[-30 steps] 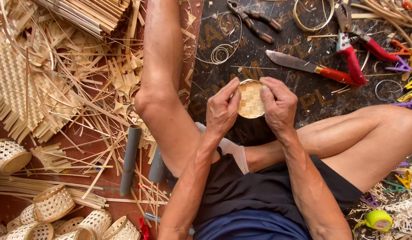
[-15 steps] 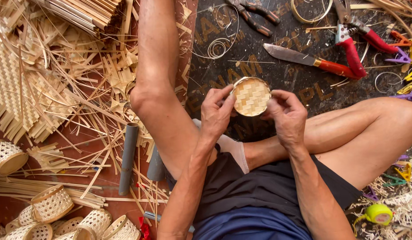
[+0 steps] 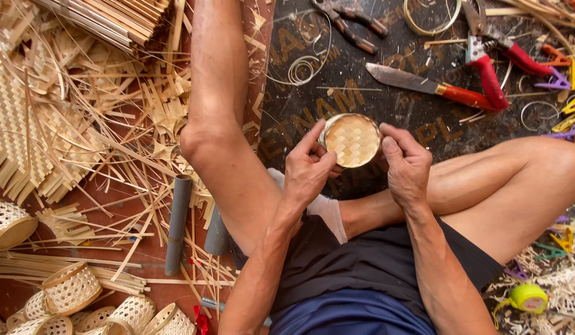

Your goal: The person sits on the floor weaving small openwork bamboo baskets. They fold and tuck bamboo strips around a woven basket body, fit a round woven lid onto a basket, use pliers to trim and secure a bamboo strip, and press the lid and rim into place, with finished baskets accumulating beside them.

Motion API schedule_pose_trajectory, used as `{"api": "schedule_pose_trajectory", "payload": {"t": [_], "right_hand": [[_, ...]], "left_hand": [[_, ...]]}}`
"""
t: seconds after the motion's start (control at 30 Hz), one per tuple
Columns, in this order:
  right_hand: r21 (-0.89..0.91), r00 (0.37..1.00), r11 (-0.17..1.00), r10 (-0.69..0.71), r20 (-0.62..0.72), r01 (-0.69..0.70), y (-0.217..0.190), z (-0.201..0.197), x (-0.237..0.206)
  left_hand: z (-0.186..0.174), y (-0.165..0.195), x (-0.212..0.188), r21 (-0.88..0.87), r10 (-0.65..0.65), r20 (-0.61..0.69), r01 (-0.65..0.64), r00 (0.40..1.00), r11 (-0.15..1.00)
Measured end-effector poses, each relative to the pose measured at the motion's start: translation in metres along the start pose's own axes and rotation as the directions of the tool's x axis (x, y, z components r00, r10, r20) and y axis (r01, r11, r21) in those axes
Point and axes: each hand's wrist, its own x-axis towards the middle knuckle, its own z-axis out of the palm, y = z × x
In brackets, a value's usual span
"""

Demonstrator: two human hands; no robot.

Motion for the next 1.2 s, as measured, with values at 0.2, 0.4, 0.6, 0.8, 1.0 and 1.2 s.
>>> {"api": "schedule_pose_trajectory", "payload": {"t": [0.2,0.4,0.6,0.8,1.0,1.2], "right_hand": [[-0.238,0.980,0.953,-0.198,-0.023,0.187,0.005,0.008,-0.007],[-0.279,0.965,0.925,-0.260,0.036,0.259,-0.003,0.011,-0.003],[-0.388,0.958,0.878,-0.283,0.051,0.280,-0.005,0.014,-0.001],[-0.295,0.958,0.918,-0.284,-0.024,0.265,0.002,0.019,0.002],[-0.296,0.963,0.924,-0.266,-0.048,0.241,0.007,0.021,0.002],[-0.241,0.939,0.922,-0.331,-0.091,0.302,0.001,0.031,0.006]], "left_hand": [[0.004,-0.008,-0.006,0.155,0.023,-0.055,-0.015,0.998,0.988],[0.003,-0.014,-0.006,0.221,0.129,-0.052,-0.115,0.990,0.969],[0.002,-0.010,-0.006,0.338,0.163,-0.048,-0.138,0.985,0.931],[0.004,-0.013,-0.009,0.463,0.259,-0.084,-0.193,0.962,0.865],[0.001,-0.018,-0.006,0.503,0.351,-0.050,-0.280,0.935,0.817],[-0.001,-0.023,-0.004,0.630,0.386,-0.033,-0.281,0.922,0.724]]}}
